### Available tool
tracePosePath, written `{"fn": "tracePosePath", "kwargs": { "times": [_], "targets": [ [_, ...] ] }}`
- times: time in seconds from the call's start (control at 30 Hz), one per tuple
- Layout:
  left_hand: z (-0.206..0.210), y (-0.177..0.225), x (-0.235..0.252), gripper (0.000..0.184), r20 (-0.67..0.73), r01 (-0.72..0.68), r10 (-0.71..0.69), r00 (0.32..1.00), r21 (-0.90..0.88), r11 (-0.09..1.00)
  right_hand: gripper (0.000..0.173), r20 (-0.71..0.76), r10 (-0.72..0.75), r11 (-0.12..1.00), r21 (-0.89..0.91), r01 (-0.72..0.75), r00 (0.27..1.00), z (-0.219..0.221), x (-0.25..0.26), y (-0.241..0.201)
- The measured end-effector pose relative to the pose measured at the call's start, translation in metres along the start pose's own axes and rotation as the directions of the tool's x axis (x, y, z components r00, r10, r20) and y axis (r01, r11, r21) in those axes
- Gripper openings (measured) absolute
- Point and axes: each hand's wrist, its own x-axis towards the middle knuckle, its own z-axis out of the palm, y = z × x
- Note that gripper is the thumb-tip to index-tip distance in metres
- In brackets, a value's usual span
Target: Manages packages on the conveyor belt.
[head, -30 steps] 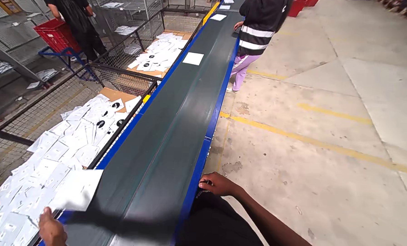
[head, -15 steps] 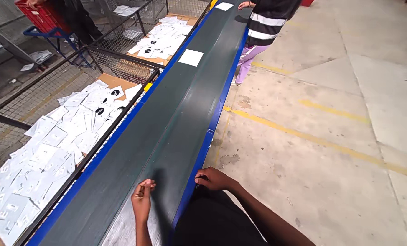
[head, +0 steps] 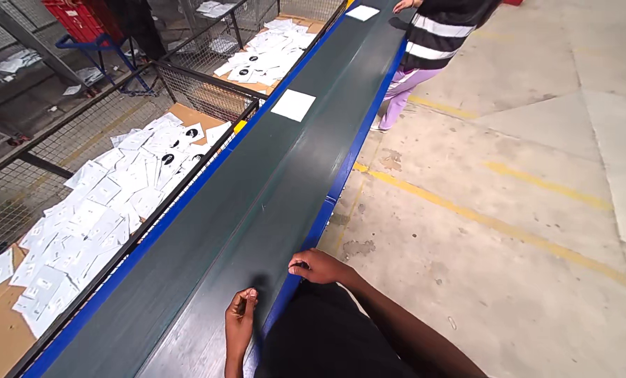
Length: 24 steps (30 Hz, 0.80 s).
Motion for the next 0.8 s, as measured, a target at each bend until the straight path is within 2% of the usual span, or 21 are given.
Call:
{"fn": "tracePosePath", "kwargs": {
  "times": [0.3, 0.47, 0.8],
  "targets": [
    [0.025, 0.019, 0.017, 0.021, 0.11, 0.009, -0.021, 0.994, 0.106, 0.994, 0.036, 0.04, -0.005, 0.999, 0.047, 0.003, 0.999, 0.015, -0.01, 0.006],
    [0.047, 0.025, 0.018, 0.026, 0.213, -0.03, 0.005, 0.977, 0.114, 0.993, 0.036, 0.05, 0.017, 0.999, 0.048, -0.019, 0.999, 0.008, -0.014, 0.005],
    [0.032, 0.018, 0.014, 0.037, 0.232, 0.024, -0.067, 0.97, 0.183, 0.983, 0.027, 0.023, 0.043, 0.993, 0.11, -0.046, 0.999, 0.011, -0.004, 0.015]
  ]
}}
